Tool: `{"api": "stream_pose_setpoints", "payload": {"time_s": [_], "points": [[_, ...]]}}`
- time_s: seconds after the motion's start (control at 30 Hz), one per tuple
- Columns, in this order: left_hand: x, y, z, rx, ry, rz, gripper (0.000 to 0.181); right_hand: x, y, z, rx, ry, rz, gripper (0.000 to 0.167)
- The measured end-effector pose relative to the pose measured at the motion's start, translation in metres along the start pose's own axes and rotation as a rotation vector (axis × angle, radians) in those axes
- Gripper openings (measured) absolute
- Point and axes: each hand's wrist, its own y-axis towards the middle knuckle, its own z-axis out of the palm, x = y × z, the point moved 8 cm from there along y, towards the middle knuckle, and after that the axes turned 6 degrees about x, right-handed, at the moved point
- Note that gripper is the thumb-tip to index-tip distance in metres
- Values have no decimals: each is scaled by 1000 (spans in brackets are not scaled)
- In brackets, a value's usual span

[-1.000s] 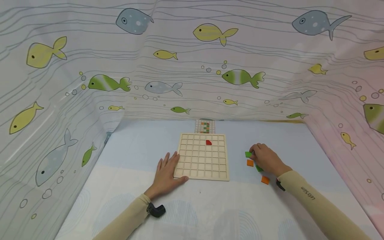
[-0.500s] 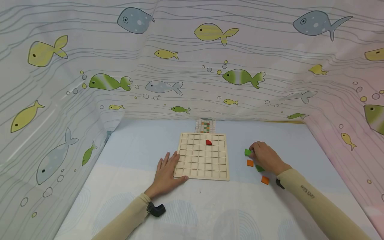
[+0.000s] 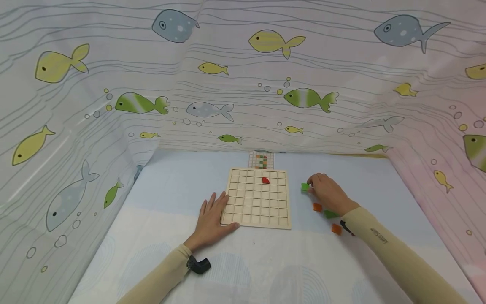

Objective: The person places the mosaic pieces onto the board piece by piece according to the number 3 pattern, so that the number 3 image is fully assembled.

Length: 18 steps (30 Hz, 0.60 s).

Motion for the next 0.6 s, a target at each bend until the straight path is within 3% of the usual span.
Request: {"api": "stream_pose_setpoints", "payload": {"time_s": [0.23,0.6], "points": [[1,0,-1,-2,-6,-5,99,10,15,1,23,-11,21,27],[-2,0,-3,-7,2,0,99,30,44,4,-14,-41,-69,25]]}}
